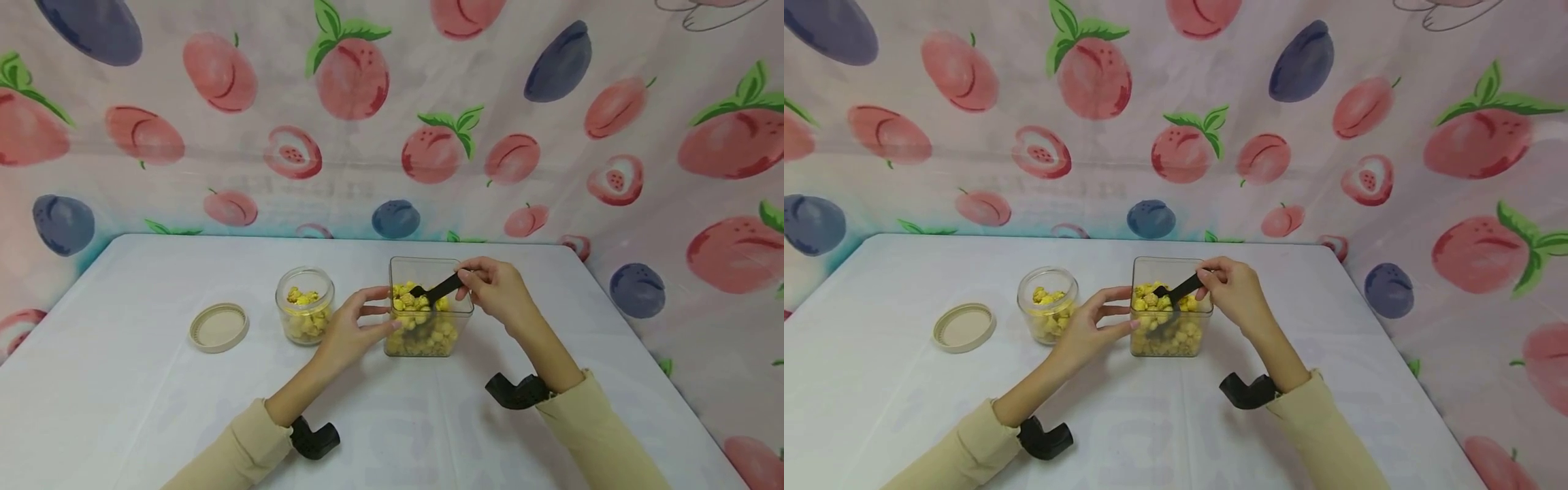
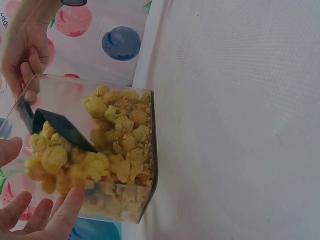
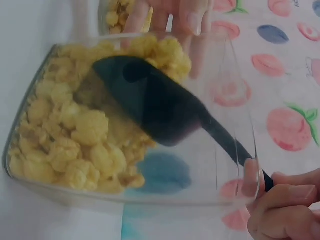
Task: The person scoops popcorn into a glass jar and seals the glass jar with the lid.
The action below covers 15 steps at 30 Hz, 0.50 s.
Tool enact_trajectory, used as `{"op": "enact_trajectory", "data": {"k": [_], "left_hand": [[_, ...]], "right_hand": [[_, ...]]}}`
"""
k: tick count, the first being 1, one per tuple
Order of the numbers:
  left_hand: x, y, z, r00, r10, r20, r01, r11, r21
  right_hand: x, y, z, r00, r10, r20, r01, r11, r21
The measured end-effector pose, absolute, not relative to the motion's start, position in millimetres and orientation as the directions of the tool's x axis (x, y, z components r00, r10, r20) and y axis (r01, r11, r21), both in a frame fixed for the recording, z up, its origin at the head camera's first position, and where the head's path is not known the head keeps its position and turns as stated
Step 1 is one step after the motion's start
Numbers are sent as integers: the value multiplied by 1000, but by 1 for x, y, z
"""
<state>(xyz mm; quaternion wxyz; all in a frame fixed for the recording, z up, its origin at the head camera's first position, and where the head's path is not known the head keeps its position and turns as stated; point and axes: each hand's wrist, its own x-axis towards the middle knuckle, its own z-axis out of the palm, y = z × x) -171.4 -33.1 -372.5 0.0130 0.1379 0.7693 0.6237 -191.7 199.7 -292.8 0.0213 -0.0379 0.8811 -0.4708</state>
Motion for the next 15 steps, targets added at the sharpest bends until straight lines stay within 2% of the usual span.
{"op": "enact_trajectory", "data": {"k": [7,11,15], "left_hand": [[-173,-33,-375,-962,233,142,184,168,968],[-173,-33,-375,-964,228,140,182,172,968],[-173,-33,-374,-964,226,143,183,171,968]], "right_hand": [[-194,213,-291,-998,-47,-43,19,437,-899],[-193,214,-294,-997,-67,-29,-1,413,-911],[-192,209,-297,-991,-130,-12,-48,449,-893]]}}
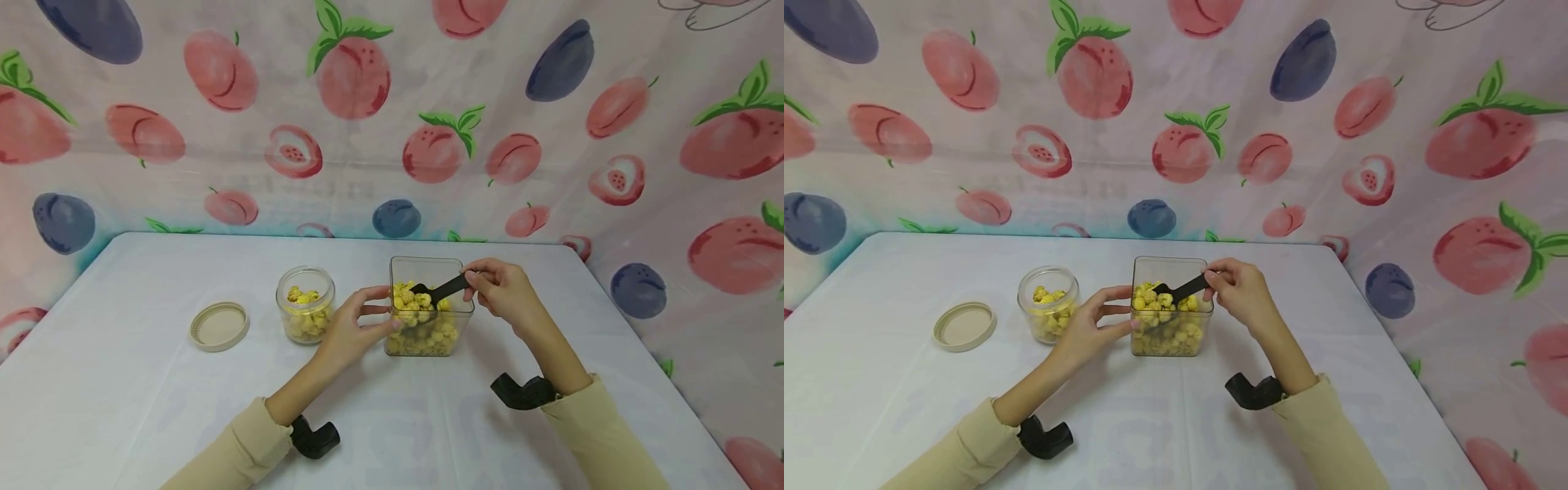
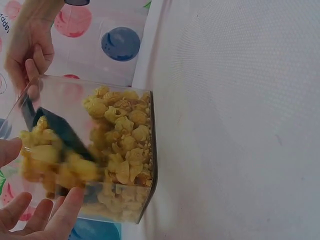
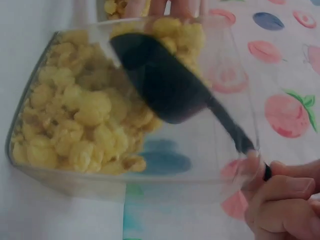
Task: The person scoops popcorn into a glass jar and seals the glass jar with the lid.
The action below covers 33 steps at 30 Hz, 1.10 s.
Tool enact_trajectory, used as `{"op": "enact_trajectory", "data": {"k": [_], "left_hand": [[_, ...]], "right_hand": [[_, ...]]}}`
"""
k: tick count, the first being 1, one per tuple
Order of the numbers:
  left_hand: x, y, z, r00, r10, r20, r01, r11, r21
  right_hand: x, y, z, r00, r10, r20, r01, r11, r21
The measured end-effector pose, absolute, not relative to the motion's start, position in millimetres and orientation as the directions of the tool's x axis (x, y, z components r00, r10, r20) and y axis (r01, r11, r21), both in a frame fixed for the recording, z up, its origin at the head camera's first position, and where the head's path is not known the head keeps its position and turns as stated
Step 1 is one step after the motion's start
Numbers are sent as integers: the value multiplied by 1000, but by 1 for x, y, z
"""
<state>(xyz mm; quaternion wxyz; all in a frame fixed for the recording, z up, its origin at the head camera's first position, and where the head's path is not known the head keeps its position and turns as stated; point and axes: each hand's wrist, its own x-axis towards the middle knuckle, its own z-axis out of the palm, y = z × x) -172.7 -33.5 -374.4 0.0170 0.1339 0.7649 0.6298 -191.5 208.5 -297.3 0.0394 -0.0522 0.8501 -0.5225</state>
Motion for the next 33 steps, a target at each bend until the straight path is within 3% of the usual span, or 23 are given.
{"op": "enact_trajectory", "data": {"k": [5,16,33], "left_hand": [[-172,-33,-373,-964,226,144,183,164,969],[-172,-33,-373,-958,238,159,204,177,963],[-173,-34,-374,-960,234,155,202,195,960]], "right_hand": [[-192,204,-298,-985,-162,-53,-28,463,-886],[-192,216,-295,-985,-112,-131,90,319,-943],[-187,237,-312,-968,-154,-196,204,-37,-978]]}}
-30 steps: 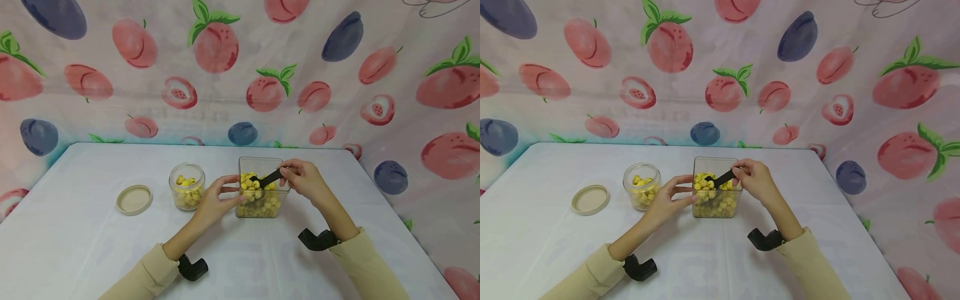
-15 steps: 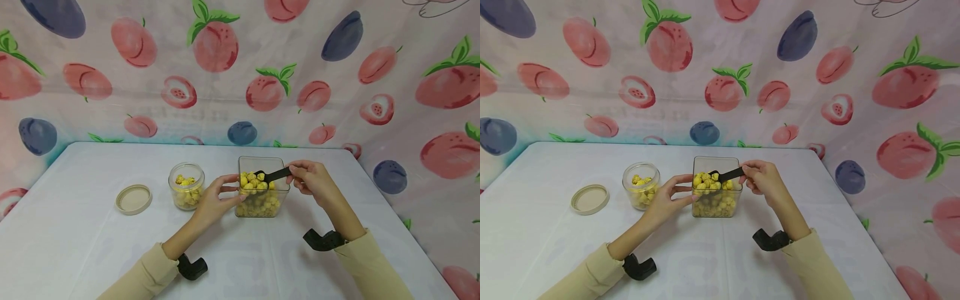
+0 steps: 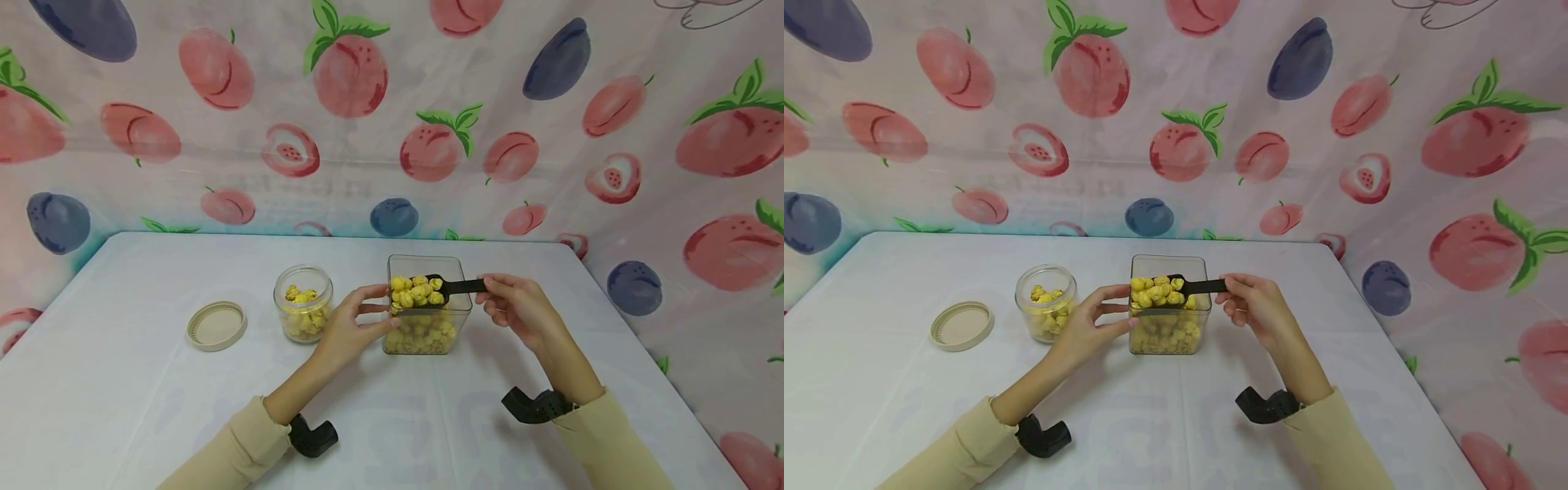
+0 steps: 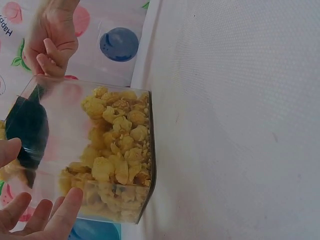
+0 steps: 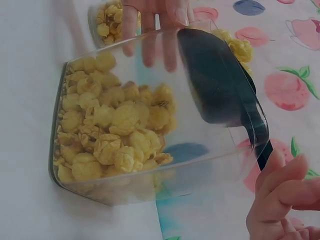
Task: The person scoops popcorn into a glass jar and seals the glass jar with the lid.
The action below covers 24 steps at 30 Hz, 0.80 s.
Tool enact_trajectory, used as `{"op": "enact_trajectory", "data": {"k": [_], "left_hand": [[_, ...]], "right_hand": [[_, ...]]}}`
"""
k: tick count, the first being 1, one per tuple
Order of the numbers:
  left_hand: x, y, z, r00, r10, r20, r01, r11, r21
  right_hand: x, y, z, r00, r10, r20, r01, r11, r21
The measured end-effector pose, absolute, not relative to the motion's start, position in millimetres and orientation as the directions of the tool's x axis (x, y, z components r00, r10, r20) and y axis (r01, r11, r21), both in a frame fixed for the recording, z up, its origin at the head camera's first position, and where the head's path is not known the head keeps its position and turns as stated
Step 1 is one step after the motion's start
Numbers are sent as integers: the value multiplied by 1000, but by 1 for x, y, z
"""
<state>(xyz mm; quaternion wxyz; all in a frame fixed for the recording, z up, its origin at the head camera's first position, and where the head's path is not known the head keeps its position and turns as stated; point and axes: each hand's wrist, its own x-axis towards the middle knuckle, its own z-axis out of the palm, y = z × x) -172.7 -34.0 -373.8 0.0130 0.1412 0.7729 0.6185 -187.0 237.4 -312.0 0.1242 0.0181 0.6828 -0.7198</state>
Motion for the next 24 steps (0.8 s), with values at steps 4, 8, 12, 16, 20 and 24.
{"op": "enact_trajectory", "data": {"k": [4,8,12,16,20,24], "left_hand": [[-173,-34,-374,-960,235,150,197,193,961],[-173,-35,-374,-960,236,149,197,196,960],[-172,-35,-373,-961,233,147,194,197,961],[-172,-35,-372,-962,230,147,194,199,961],[-172,-35,-373,-961,233,146,194,197,961],[-173,-35,-374,-960,240,143,190,187,964]], "right_hand": [[-185,240,-313,-968,-136,-209,222,-82,-972],[-184,243,-314,-968,-132,-214,230,-123,-965],[-183,245,-315,-967,-139,-215,236,-159,-959],[-183,246,-316,-965,-142,-219,242,-180,-953],[-183,247,-317,-964,-149,-219,247,-204,-947],[-183,248,-319,-964,-154,-217,249,-232,-940]]}}
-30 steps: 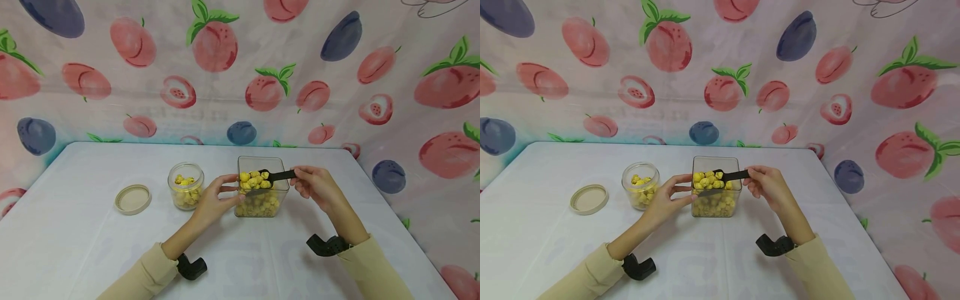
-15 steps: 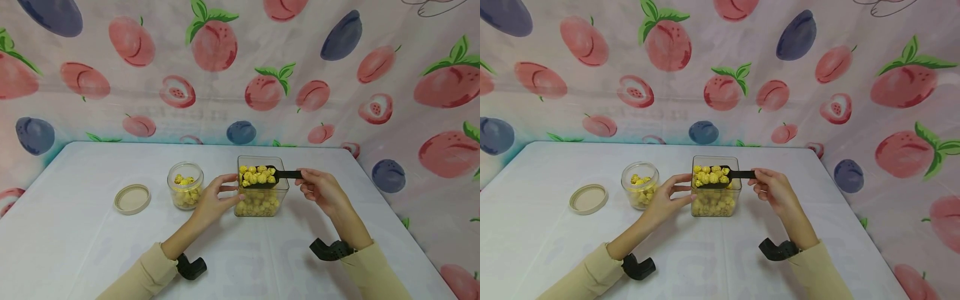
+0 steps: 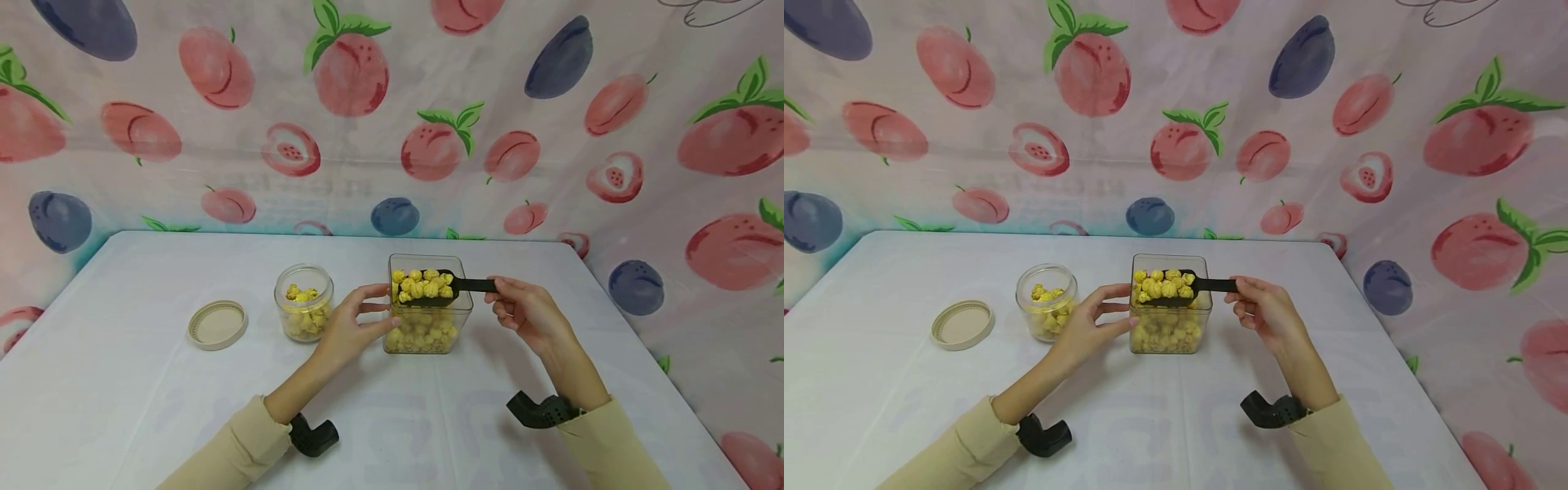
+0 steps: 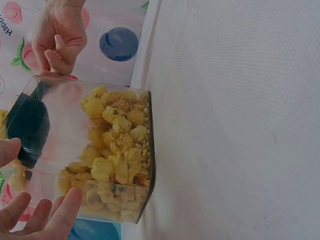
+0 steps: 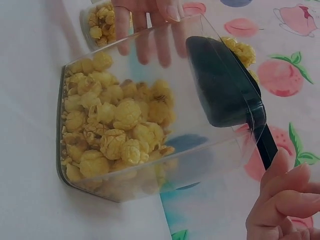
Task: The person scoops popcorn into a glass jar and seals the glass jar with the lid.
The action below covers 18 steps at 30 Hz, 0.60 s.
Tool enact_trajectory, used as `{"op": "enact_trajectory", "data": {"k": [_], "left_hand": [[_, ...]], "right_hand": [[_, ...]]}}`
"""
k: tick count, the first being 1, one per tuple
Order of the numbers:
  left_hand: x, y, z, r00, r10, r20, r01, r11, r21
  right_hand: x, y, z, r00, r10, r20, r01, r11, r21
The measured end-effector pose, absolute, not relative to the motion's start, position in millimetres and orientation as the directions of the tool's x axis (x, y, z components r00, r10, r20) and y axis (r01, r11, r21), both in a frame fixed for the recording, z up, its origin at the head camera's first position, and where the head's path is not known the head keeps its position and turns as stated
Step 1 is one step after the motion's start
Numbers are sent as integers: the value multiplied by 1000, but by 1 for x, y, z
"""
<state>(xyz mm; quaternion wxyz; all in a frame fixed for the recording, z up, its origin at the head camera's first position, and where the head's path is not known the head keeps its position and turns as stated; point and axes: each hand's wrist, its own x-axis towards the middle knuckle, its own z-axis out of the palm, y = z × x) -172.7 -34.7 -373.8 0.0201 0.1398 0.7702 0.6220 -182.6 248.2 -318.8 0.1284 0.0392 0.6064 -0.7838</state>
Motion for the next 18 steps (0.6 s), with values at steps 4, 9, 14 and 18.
{"op": "enact_trajectory", "data": {"k": [4,9,14,18], "left_hand": [[-172,-35,-374,-960,241,139,185,179,966],[-172,-35,-374,-961,238,140,186,180,966],[-172,-34,-374,-961,236,144,188,178,966],[-172,-34,-374,-963,233,135,180,183,967]], "right_hand": [[-182,249,-320,-964,-163,-211,249,-267,-931],[-182,250,-320,-962,-173,-211,256,-308,-916],[-182,253,-319,-962,-177,-206,256,-330,-909],[-182,256,-317,-963,-200,-180,242,-351,-905]]}}
